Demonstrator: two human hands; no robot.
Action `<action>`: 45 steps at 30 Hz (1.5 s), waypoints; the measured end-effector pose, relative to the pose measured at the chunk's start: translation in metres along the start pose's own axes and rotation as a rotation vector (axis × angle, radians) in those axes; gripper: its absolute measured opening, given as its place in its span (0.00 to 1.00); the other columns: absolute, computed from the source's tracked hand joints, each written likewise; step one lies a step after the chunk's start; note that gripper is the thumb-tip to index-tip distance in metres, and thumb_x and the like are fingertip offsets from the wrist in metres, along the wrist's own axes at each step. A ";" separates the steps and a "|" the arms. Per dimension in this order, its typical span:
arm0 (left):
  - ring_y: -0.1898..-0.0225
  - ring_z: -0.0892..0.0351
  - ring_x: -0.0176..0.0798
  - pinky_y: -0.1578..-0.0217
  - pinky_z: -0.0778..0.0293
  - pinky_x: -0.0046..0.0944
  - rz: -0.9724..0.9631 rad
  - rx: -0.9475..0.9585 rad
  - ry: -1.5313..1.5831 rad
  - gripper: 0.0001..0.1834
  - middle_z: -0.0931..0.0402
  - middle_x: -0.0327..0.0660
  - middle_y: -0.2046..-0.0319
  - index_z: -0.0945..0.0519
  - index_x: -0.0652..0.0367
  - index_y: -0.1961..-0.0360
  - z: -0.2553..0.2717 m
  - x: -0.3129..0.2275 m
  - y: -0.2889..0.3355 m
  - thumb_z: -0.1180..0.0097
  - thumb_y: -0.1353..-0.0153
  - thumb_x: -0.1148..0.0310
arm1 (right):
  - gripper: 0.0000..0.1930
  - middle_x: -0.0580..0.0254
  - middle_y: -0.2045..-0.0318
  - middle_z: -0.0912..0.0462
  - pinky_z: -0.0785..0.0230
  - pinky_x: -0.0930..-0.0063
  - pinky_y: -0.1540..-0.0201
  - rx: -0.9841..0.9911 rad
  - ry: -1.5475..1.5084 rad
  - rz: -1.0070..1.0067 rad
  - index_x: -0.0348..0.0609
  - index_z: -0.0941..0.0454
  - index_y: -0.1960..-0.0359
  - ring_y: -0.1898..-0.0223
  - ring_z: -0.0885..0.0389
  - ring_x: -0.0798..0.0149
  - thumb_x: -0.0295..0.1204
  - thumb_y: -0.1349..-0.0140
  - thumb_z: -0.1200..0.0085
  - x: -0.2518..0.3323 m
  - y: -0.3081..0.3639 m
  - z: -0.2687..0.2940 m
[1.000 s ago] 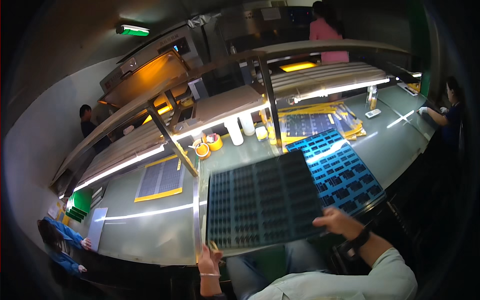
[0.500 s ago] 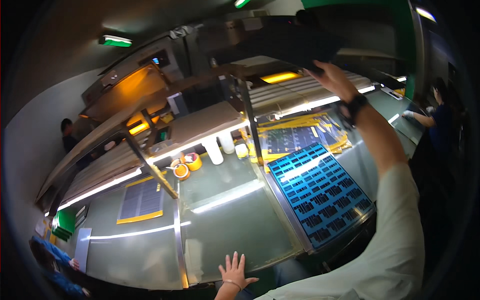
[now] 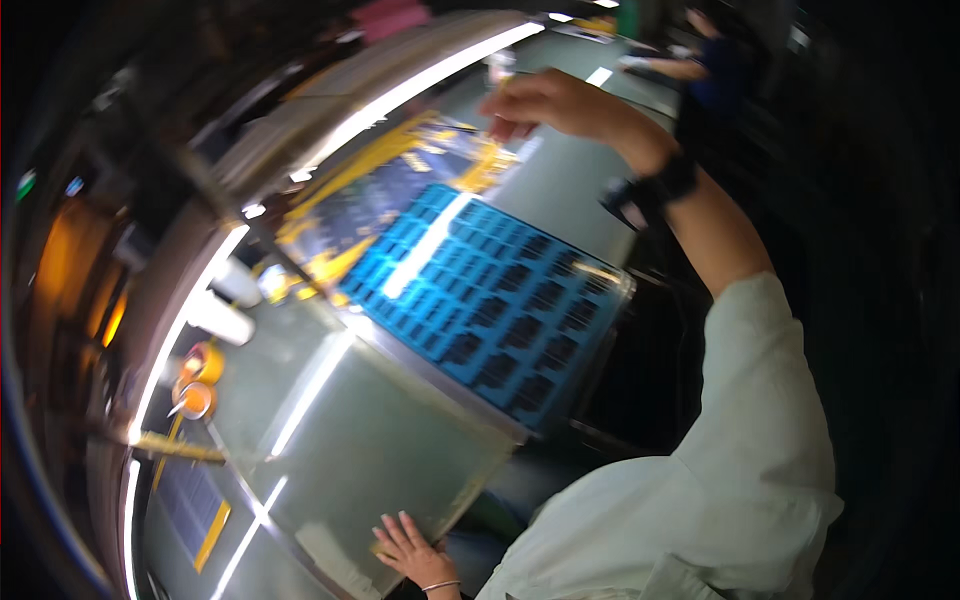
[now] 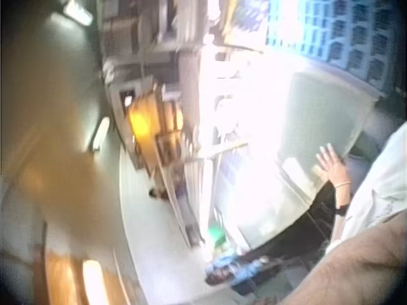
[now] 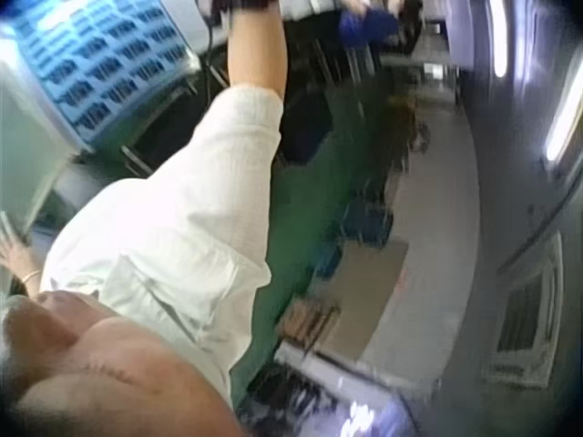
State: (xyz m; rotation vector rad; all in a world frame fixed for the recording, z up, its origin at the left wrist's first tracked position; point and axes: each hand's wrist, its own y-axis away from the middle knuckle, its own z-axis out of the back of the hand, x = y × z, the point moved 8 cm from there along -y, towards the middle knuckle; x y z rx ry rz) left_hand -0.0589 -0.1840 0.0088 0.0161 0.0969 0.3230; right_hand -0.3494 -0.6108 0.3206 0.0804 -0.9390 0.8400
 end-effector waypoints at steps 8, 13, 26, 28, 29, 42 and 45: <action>0.31 0.61 0.50 0.41 0.55 0.66 0.145 0.031 -0.142 0.55 0.58 0.39 0.32 0.51 0.50 0.34 0.006 -0.007 0.000 0.34 0.64 0.73 | 0.08 0.63 0.82 0.22 0.36 0.81 0.81 -0.754 0.085 -1.029 0.41 0.25 0.68 0.83 0.28 0.75 0.30 0.39 0.55 -0.164 0.492 0.002; 0.31 0.61 0.50 0.41 0.54 0.67 0.144 0.010 -0.148 0.54 0.59 0.39 0.32 0.52 0.51 0.34 0.000 0.002 0.000 0.34 0.61 0.73 | 0.13 0.57 0.75 0.19 0.34 0.82 0.82 -0.638 -0.460 -1.093 0.35 0.28 0.57 0.81 0.24 0.72 0.31 0.38 0.54 -0.210 0.493 -0.154; 0.32 0.61 0.54 0.43 0.50 0.66 0.007 0.001 -0.256 0.49 0.60 0.44 0.32 0.55 0.50 0.32 0.005 -0.010 0.013 0.42 0.54 0.67 | 0.09 0.51 0.72 0.19 0.28 0.60 0.64 -1.016 0.215 -1.066 0.43 0.22 0.69 0.68 0.19 0.51 0.34 0.44 0.51 -0.227 0.572 -0.119; 0.32 0.60 0.54 0.43 0.50 0.66 0.001 0.008 -0.258 0.50 0.59 0.44 0.32 0.56 0.50 0.32 0.007 -0.016 0.011 0.40 0.54 0.64 | 0.08 0.56 0.80 0.21 0.28 0.70 0.74 -1.115 0.124 -1.185 0.42 0.23 0.70 0.79 0.19 0.64 0.32 0.42 0.52 -0.218 0.653 -0.099; 0.32 0.60 0.55 0.43 0.51 0.67 0.007 0.043 -0.249 0.50 0.58 0.45 0.32 0.55 0.51 0.33 0.003 -0.011 0.007 0.39 0.54 0.61 | 0.07 0.58 0.81 0.21 0.29 0.71 0.77 -1.149 0.056 -1.237 0.42 0.24 0.70 0.79 0.19 0.66 0.31 0.42 0.53 -0.220 0.697 -0.096; 0.41 0.39 0.43 0.48 0.35 0.50 0.404 -0.071 0.557 0.28 0.41 0.47 0.41 0.41 0.59 0.39 -0.012 0.001 0.066 0.51 0.39 0.62 | 0.13 0.46 0.66 0.19 0.28 0.62 0.57 -0.715 0.259 -1.758 0.39 0.22 0.62 0.62 0.20 0.49 0.31 0.45 0.53 -0.327 0.981 -0.294; 0.41 0.40 0.43 0.48 0.36 0.50 0.426 -0.076 0.609 0.28 0.41 0.47 0.40 0.41 0.59 0.39 -0.008 -0.020 0.070 0.52 0.39 0.62 | 0.17 0.42 0.60 0.22 0.32 0.61 0.49 -0.632 0.059 -1.931 0.37 0.22 0.59 0.53 0.25 0.45 0.34 0.49 0.49 -0.347 0.978 -0.318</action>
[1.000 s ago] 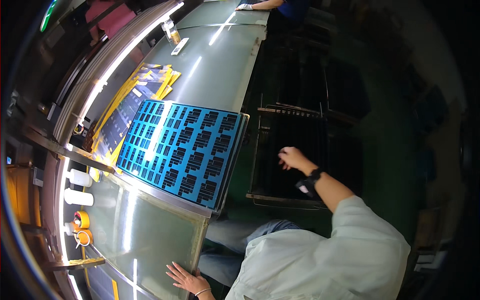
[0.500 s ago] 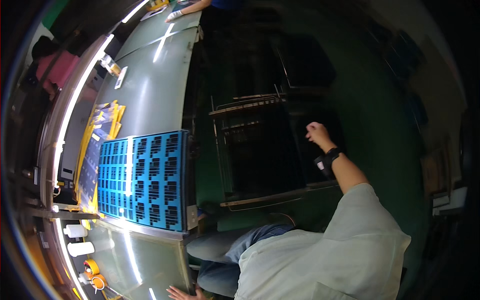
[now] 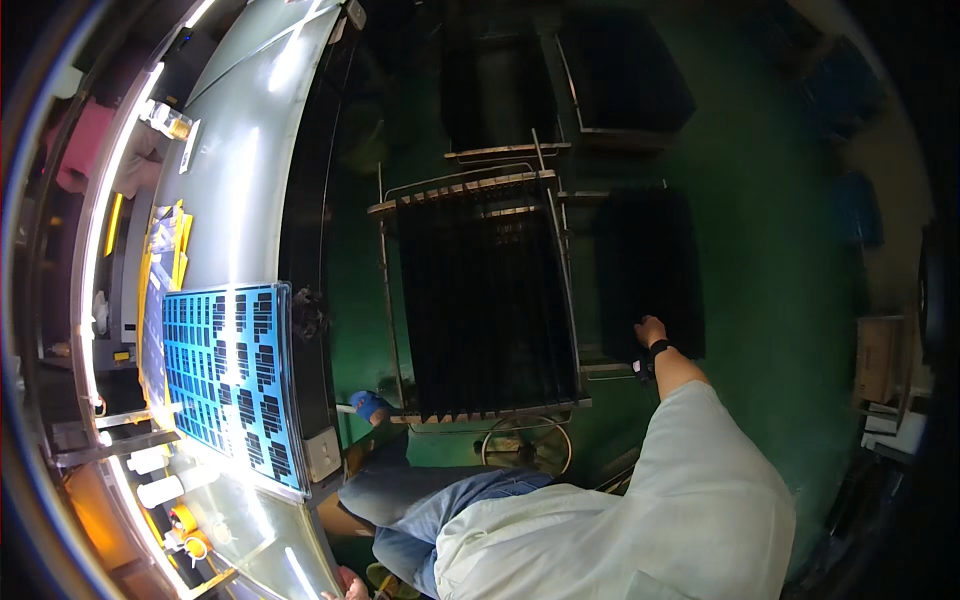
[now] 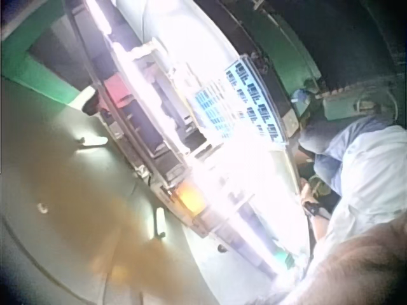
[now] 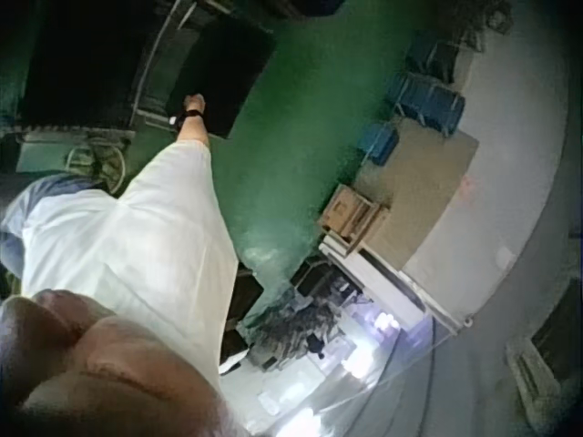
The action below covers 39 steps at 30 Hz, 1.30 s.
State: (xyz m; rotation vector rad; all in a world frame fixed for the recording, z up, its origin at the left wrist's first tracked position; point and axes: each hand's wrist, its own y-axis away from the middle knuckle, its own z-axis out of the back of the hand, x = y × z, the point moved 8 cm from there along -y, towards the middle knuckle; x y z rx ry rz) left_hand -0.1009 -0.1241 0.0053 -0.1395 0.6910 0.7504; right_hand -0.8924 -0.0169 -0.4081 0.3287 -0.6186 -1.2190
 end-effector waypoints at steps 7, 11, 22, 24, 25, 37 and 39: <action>0.40 0.41 0.43 0.47 0.38 0.50 0.037 0.041 0.112 0.27 0.40 0.46 0.40 0.41 0.59 0.39 0.002 -0.043 0.006 0.54 0.38 0.62 | 0.19 0.39 0.60 0.23 0.32 0.58 0.51 -0.002 -0.072 -0.080 0.33 0.23 0.63 0.55 0.25 0.44 0.37 0.51 0.48 -0.024 -0.002 -0.063; 0.40 0.41 0.43 0.46 0.39 0.49 0.076 0.067 0.220 0.26 0.40 0.46 0.40 0.41 0.59 0.39 -0.003 -0.048 0.012 0.55 0.37 0.62 | 0.15 0.40 0.61 0.22 0.31 0.54 0.54 0.012 -0.019 -0.096 0.34 0.24 0.64 0.56 0.24 0.43 0.33 0.49 0.46 -0.016 -0.006 -0.051; 0.39 0.43 0.43 0.44 0.42 0.49 0.254 0.255 0.642 0.25 0.40 0.46 0.40 0.40 0.59 0.39 -0.016 -0.018 -0.011 0.57 0.36 0.62 | 0.08 0.40 0.73 0.21 0.28 0.54 0.64 -0.220 0.117 0.204 0.33 0.23 0.76 0.67 0.21 0.42 0.28 0.48 0.47 0.048 0.055 0.067; 0.39 0.43 0.43 0.43 0.42 0.48 0.296 0.304 0.725 0.25 0.40 0.45 0.40 0.40 0.59 0.40 -0.017 -0.006 -0.018 0.58 0.36 0.62 | 0.07 0.41 0.75 0.22 0.29 0.53 0.66 -0.332 0.116 0.213 0.35 0.26 0.77 0.69 0.22 0.41 0.27 0.46 0.48 0.052 0.076 0.092; 0.39 0.43 0.43 0.43 0.43 0.48 0.319 0.333 0.767 0.25 0.40 0.45 0.40 0.40 0.59 0.40 -0.020 -0.001 -0.020 0.58 0.36 0.62 | 0.07 0.41 0.75 0.22 0.29 0.53 0.66 -0.351 0.126 0.213 0.35 0.26 0.77 0.69 0.22 0.41 0.27 0.46 0.48 0.057 0.085 0.106; 0.37 0.44 0.44 0.41 0.46 0.48 0.621 0.743 1.228 0.23 0.39 0.45 0.40 0.40 0.59 0.40 -0.045 0.051 -0.025 0.61 0.34 0.62 | 0.12 0.42 0.79 0.26 0.37 0.57 0.71 -0.948 -0.108 0.496 0.32 0.30 0.76 0.75 0.28 0.41 0.30 0.44 0.49 0.155 0.222 0.359; 0.37 0.45 0.44 0.41 0.47 0.48 0.648 0.795 1.328 0.23 0.39 0.45 0.40 0.40 0.59 0.40 -0.053 0.051 -0.022 0.61 0.34 0.62 | 0.14 0.46 0.84 0.31 0.42 0.61 0.75 -1.072 -0.316 0.560 0.32 0.32 0.77 0.81 0.32 0.50 0.32 0.43 0.48 0.189 0.265 0.396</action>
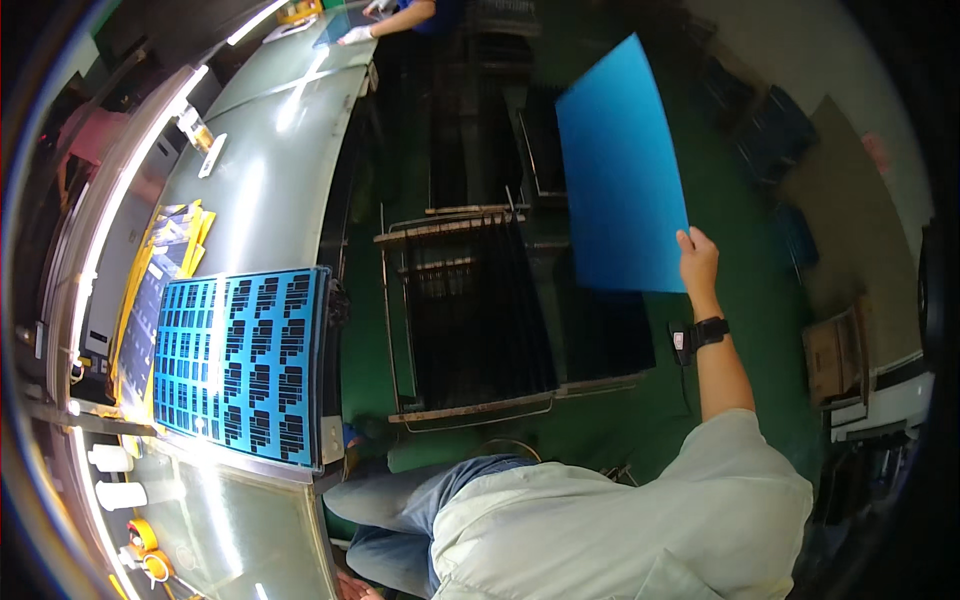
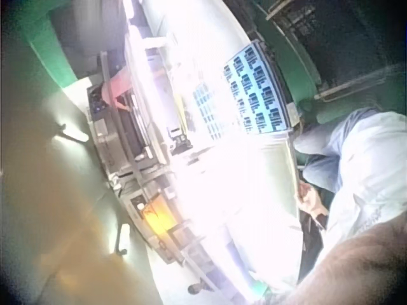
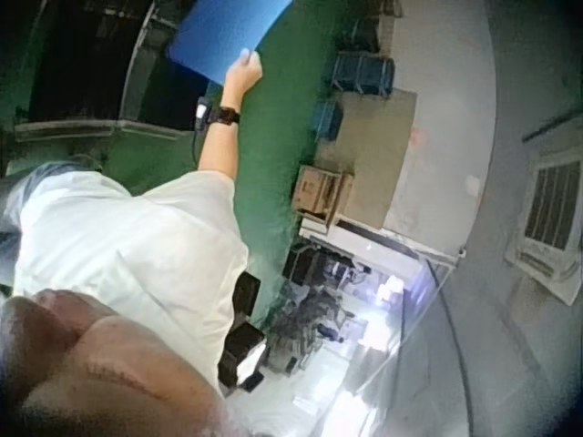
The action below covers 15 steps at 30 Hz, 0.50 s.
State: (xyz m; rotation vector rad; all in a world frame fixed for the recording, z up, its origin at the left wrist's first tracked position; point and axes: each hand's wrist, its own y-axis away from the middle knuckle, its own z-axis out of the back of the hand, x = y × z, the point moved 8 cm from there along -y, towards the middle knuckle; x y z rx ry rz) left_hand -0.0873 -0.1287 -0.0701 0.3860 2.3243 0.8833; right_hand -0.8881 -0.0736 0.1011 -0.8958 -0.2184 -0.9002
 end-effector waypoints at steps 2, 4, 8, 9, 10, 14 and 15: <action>0.37 0.45 0.44 0.40 0.47 0.47 0.014 0.069 0.102 0.23 0.39 0.45 0.40 0.40 0.59 0.40 -0.001 0.006 -0.004 0.62 0.34 0.62 | 0.13 0.56 0.84 0.29 0.42 0.68 0.75 -0.022 -0.234 0.005 0.34 0.29 0.77 0.81 0.33 0.64 0.32 0.42 0.47 0.028 -0.015 0.007; 0.37 0.45 0.44 0.40 0.48 0.47 0.008 0.153 0.201 0.23 0.39 0.44 0.40 0.40 0.59 0.40 -0.012 0.006 0.005 0.62 0.34 0.62 | 0.07 0.64 0.76 0.23 0.39 0.76 0.71 0.118 -0.812 -0.207 0.39 0.24 0.73 0.74 0.29 0.71 0.30 0.42 0.46 0.038 -0.025 0.000; 0.40 0.39 0.43 0.41 0.46 0.47 0.039 0.244 -0.231 0.23 0.33 0.44 0.43 0.30 0.58 0.45 -0.045 0.028 0.016 0.59 0.35 0.56 | 0.13 0.62 0.56 0.25 0.28 0.67 0.55 0.731 -1.425 -0.344 0.37 0.30 0.54 0.58 0.23 0.64 0.26 0.41 0.50 0.192 0.009 -0.044; 0.40 0.38 0.46 0.43 0.41 0.48 0.009 0.316 -0.221 0.25 0.35 0.45 0.42 0.36 0.57 0.42 -0.051 0.025 0.012 0.53 0.38 0.60 | 0.15 0.61 0.57 0.24 0.28 0.65 0.54 0.858 -1.447 -0.348 0.37 0.31 0.53 0.57 0.23 0.63 0.26 0.42 0.49 0.217 0.018 -0.062; 0.40 0.38 0.49 0.46 0.36 0.50 -0.023 0.384 -0.214 0.31 0.38 0.46 0.41 0.41 0.55 0.38 -0.060 0.019 0.010 0.47 0.42 0.64 | 0.15 0.61 0.57 0.24 0.28 0.65 0.54 0.911 -1.481 -0.322 0.37 0.31 0.53 0.57 0.23 0.63 0.26 0.42 0.49 0.240 0.028 -0.078; 0.50 0.26 0.43 0.54 0.32 0.37 -0.325 0.277 -0.512 0.21 0.27 0.48 0.51 0.34 0.64 0.45 -0.122 -0.025 0.033 0.54 0.36 0.63 | 0.13 0.60 0.60 0.22 0.27 0.70 0.59 1.235 -1.577 -0.289 0.38 0.29 0.56 0.60 0.22 0.65 0.24 0.43 0.47 0.342 0.099 -0.120; 0.50 0.26 0.43 0.54 0.32 0.37 -0.387 0.221 -0.485 0.21 0.27 0.48 0.51 0.34 0.64 0.45 -0.123 -0.036 0.050 0.54 0.36 0.63 | 0.12 0.61 0.61 0.22 0.27 0.71 0.61 1.300 -1.674 -0.262 0.38 0.28 0.57 0.61 0.22 0.65 0.23 0.43 0.48 0.365 0.112 -0.116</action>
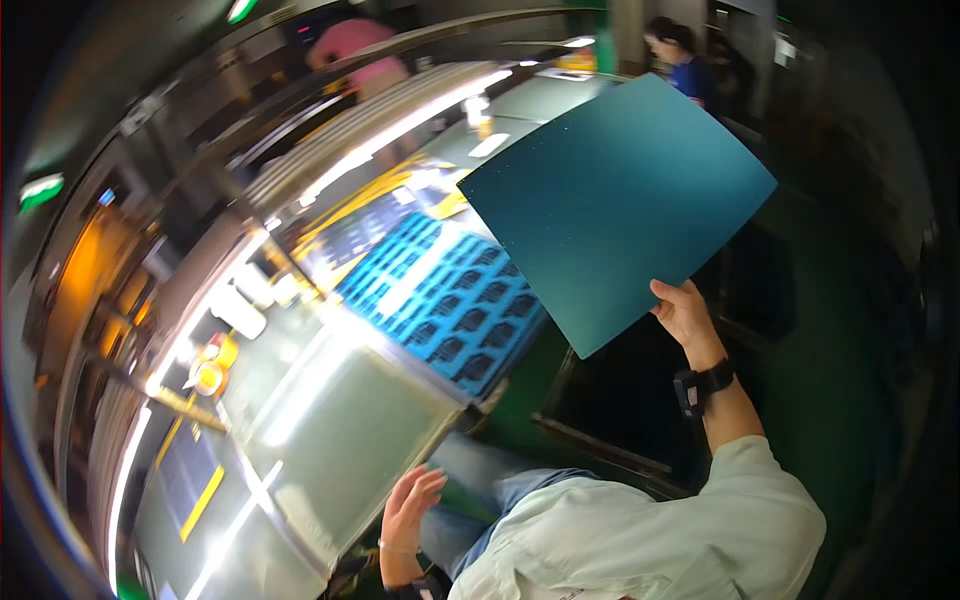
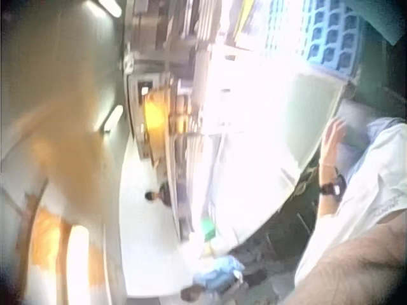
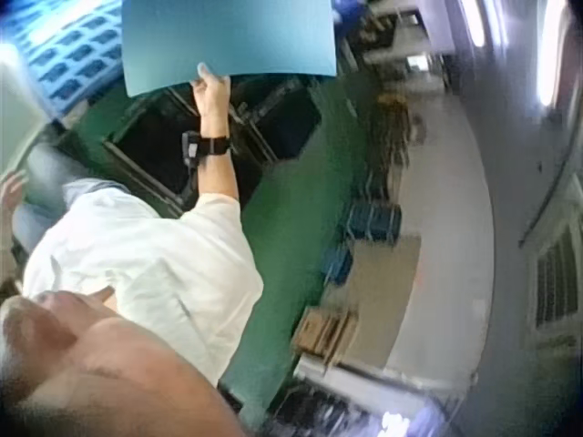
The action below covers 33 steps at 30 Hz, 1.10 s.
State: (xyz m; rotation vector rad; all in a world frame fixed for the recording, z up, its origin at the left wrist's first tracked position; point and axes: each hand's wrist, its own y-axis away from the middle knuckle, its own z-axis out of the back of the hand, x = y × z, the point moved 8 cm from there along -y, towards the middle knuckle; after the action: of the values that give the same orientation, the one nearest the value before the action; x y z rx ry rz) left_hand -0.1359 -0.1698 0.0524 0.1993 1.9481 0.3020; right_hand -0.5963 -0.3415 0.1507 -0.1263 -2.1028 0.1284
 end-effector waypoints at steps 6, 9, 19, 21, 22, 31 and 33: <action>0.46 0.29 0.46 0.51 0.31 0.39 -0.165 0.014 -0.124 0.28 0.32 0.51 0.46 0.38 0.64 0.42 0.009 -0.042 0.006 0.56 0.36 0.54 | 0.11 0.63 0.62 0.23 0.29 0.74 0.61 0.272 -0.194 -0.158 0.40 0.27 0.58 0.61 0.23 0.68 0.20 0.43 0.49 -0.055 -0.031 -0.123; 0.45 0.31 0.46 0.50 0.32 0.41 -0.210 -0.071 -0.025 0.31 0.35 0.50 0.43 0.40 0.62 0.40 0.030 -0.039 0.018 0.60 0.35 0.49 | 0.13 0.65 0.60 0.23 0.30 0.75 0.59 0.344 -0.358 -0.324 0.40 0.28 0.55 0.59 0.23 0.68 0.18 0.42 0.50 -0.104 -0.018 -0.184; 0.38 0.41 0.47 0.44 0.39 0.46 -0.394 -0.266 0.213 0.45 0.44 0.47 0.37 0.49 0.59 0.35 0.060 -0.046 0.041 0.66 0.42 0.34 | 0.09 0.67 0.62 0.22 0.32 0.82 0.64 0.576 -0.386 -0.335 0.37 0.26 0.57 0.64 0.24 0.73 0.24 0.38 0.52 -0.154 0.022 -0.320; 0.38 0.42 0.47 0.43 0.40 0.47 -0.387 -0.340 0.239 0.46 0.44 0.48 0.37 0.50 0.59 0.35 0.069 -0.043 0.047 0.66 0.42 0.33 | 0.09 0.64 0.64 0.22 0.33 0.82 0.66 0.621 -0.252 -0.187 0.36 0.26 0.57 0.66 0.23 0.71 0.24 0.39 0.52 -0.148 0.019 -0.332; 0.38 0.42 0.47 0.43 0.40 0.48 -0.337 -0.349 0.172 0.45 0.44 0.48 0.37 0.49 0.60 0.35 0.073 -0.040 0.051 0.65 0.42 0.34 | 0.10 0.60 0.65 0.21 0.33 0.81 0.68 0.656 -0.113 -0.038 0.36 0.26 0.57 0.69 0.23 0.69 0.23 0.39 0.52 -0.139 0.018 -0.339; 0.36 0.47 0.51 0.42 0.40 0.50 -0.456 -0.197 0.094 0.44 0.48 0.51 0.36 0.48 0.60 0.35 0.045 -0.048 0.072 0.54 0.43 0.40 | 0.22 0.55 0.50 0.25 0.34 0.63 0.45 0.850 0.796 1.090 0.48 0.28 0.48 0.48 0.26 0.52 0.24 0.48 0.50 -0.153 0.065 -0.396; 0.36 0.46 0.51 0.42 0.41 0.50 -0.453 -0.203 0.208 0.45 0.47 0.51 0.37 0.47 0.60 0.36 0.054 -0.038 0.069 0.54 0.44 0.38 | 0.20 0.51 0.51 0.25 0.34 0.62 0.45 0.917 0.897 1.100 0.47 0.27 0.50 0.49 0.26 0.50 0.27 0.47 0.51 -0.198 0.074 -0.385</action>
State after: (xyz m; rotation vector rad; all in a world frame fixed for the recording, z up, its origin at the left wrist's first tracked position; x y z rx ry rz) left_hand -0.0721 -0.1085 0.0866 -0.4171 2.0857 0.2235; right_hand -0.1620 -0.2807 0.1675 -0.6267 -0.7510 1.3685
